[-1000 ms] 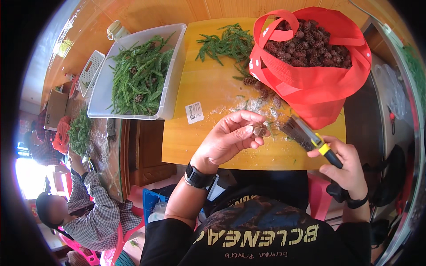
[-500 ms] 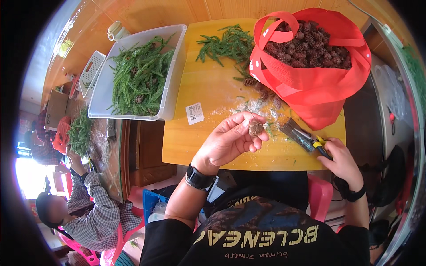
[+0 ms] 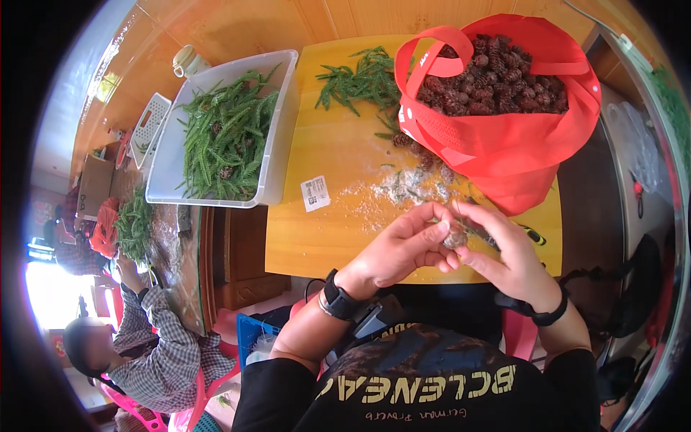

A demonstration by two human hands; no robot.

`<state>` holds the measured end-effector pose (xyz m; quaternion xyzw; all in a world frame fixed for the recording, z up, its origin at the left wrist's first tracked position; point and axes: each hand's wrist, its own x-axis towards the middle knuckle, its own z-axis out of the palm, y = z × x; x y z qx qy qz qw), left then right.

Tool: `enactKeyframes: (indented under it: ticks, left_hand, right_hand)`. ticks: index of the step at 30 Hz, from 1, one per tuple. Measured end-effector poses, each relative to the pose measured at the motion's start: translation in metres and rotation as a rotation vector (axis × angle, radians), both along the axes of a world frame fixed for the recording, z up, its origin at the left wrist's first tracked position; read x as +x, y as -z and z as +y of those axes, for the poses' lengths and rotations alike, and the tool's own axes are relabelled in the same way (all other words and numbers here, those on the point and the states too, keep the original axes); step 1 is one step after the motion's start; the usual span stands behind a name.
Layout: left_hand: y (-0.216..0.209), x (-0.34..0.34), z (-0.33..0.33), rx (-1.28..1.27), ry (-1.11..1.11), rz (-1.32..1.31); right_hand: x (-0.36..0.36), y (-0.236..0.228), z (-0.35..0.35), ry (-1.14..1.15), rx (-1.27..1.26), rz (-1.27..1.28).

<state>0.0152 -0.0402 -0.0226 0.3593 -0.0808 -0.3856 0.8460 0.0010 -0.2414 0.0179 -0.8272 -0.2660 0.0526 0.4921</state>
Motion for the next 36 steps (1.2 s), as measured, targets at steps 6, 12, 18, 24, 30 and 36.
enactKeyframes:
  ticks: [6, 12, 18, 24, 30, 36]
  left_hand:
    - [-0.006, 0.004, 0.008, 0.065, 0.027, -0.050]
    - [-0.014, 0.059, 0.029, 0.943, -0.296, -0.784]
    - [0.044, 0.160, 0.027, 1.008, -0.534, -1.435]
    - [0.064, 0.180, 0.021, 1.380, -0.411, -1.254]
    - [0.026, 0.166, 0.008, 1.800, -0.209, -1.171]
    - [0.020, 0.163, 0.031, 1.709, -0.265, -1.188]
  right_hand:
    - [0.012, 0.006, 0.013, -0.060, 0.099, -0.125]
    - [0.010, 0.009, 0.003, 0.085, 0.342, 0.121]
    - [0.008, 0.014, 0.001, -0.051, 0.290, 0.142]
    - [0.008, 0.023, -0.007, -0.010, 0.249, 0.125]
    - [0.008, 0.026, -0.015, 0.019, 0.258, 0.153]
    - [0.010, 0.022, -0.012, -0.011, 0.236, 0.153]
